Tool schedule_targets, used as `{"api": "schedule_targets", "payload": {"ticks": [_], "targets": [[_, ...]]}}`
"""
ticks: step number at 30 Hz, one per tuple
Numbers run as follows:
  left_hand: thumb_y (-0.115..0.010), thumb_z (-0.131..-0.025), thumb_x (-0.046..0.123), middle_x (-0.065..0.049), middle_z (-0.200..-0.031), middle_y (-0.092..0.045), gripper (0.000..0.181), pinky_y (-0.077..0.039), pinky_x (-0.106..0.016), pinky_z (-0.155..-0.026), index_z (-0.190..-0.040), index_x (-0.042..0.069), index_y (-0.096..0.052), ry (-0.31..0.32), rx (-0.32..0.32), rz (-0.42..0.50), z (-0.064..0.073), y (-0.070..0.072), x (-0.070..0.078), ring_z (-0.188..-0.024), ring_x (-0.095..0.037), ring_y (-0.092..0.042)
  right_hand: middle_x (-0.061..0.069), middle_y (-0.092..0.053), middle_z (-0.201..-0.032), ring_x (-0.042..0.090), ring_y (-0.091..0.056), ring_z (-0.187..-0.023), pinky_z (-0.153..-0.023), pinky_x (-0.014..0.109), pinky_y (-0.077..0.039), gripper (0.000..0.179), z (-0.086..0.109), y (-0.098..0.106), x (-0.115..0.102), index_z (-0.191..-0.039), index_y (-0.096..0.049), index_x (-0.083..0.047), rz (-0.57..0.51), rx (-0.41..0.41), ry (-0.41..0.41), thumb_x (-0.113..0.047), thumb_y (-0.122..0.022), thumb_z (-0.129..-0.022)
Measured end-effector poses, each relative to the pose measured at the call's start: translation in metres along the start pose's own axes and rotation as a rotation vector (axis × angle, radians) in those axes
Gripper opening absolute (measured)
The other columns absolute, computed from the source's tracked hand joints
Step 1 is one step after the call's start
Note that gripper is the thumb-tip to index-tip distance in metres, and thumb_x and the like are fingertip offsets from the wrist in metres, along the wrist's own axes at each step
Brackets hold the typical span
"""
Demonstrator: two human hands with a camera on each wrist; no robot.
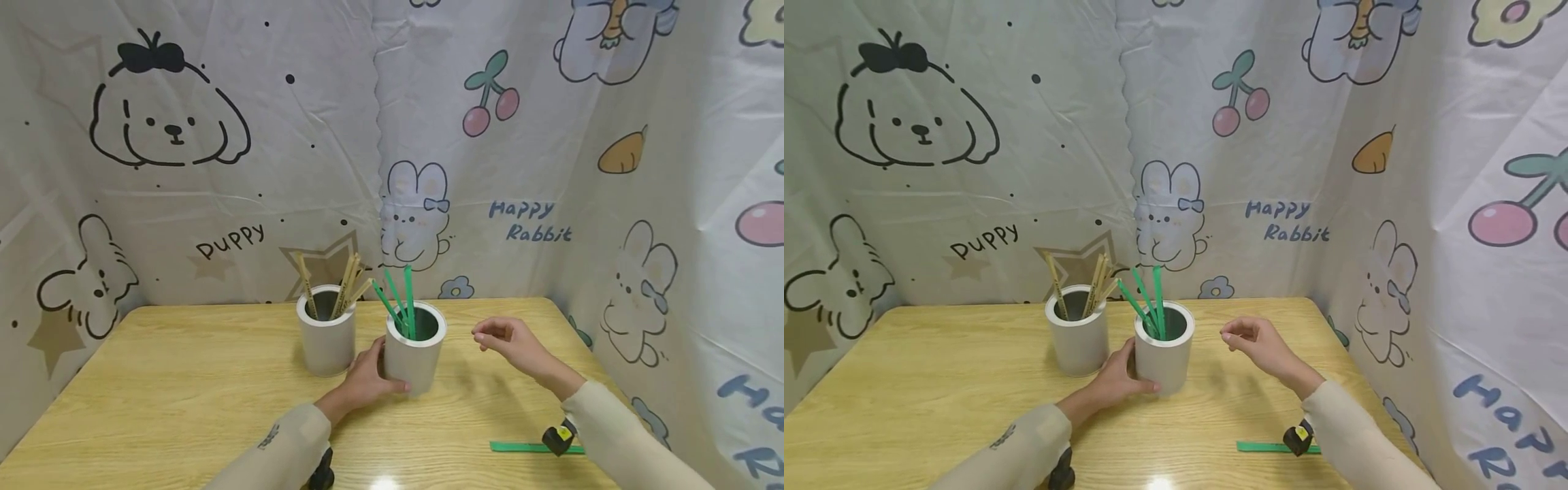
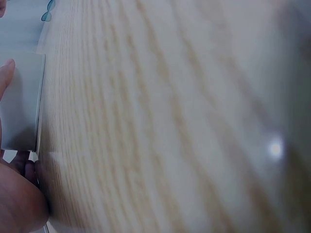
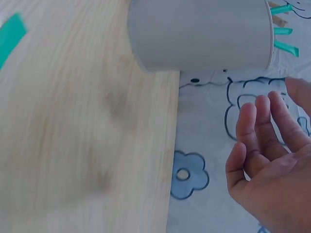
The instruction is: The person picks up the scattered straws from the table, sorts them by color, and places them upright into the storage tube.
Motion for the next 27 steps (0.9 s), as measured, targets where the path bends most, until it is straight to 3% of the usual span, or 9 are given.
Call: {"api": "schedule_targets", "payload": {"ticks": [5,12,22,27], "targets": [[-0.091,-0.073,0.035,-0.016,-0.157,-0.044,0.107,-0.015,-0.068,-0.119,-0.157,0.010,-0.030,-0.006,0.003,-0.005,-0.001,-0.001,-0.002,-0.144,-0.042,-0.037,0.010,-0.067,-0.118,0.002,-0.066,-0.096,-0.089,0.023,-0.055,0.030,0.020,0.009,0.017,-0.121,-0.065,0.003,-0.004,-0.051,0.004,-0.020,-0.060,-0.103],[-0.091,-0.072,0.036,-0.014,-0.158,-0.044,0.108,-0.015,-0.067,-0.120,-0.158,0.013,-0.030,0.015,0.003,-0.004,-0.002,-0.001,-0.003,-0.145,-0.040,-0.036,0.035,-0.056,-0.133,0.004,-0.066,-0.107,-0.088,0.019,-0.055,0.040,0.050,0.022,0.045,-0.129,-0.058,0.011,-0.049,-0.138,-0.046,-0.019,-0.058,-0.104],[-0.091,-0.072,0.036,-0.014,-0.158,-0.044,0.107,-0.016,-0.066,-0.119,-0.158,0.014,-0.030,0.018,0.007,-0.008,-0.001,-0.001,-0.002,-0.144,-0.039,-0.036,0.030,-0.063,-0.127,0.005,-0.064,-0.101,-0.082,0.023,-0.055,0.035,0.090,0.039,0.077,-0.129,-0.060,0.011,-0.022,-0.261,-0.041,-0.013,-0.057,-0.103],[-0.091,-0.073,0.036,-0.014,-0.158,-0.044,0.107,-0.017,-0.066,-0.119,-0.158,0.014,-0.030,0.018,0.006,-0.009,-0.001,-0.001,-0.001,-0.145,-0.039,-0.036,0.029,-0.064,-0.126,-0.002,-0.062,-0.101,-0.083,0.018,-0.053,0.036,0.113,0.048,0.096,-0.128,-0.062,0.010,0.013,-0.281,-0.083,-0.012,-0.063,-0.099]]}}
Point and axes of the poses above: each hand's wrist, its own z-axis away from the middle knuckle, its own y-axis out of the back of the hand, x = y × z, the point moved 2 cm from there along -z, towards the middle knuckle
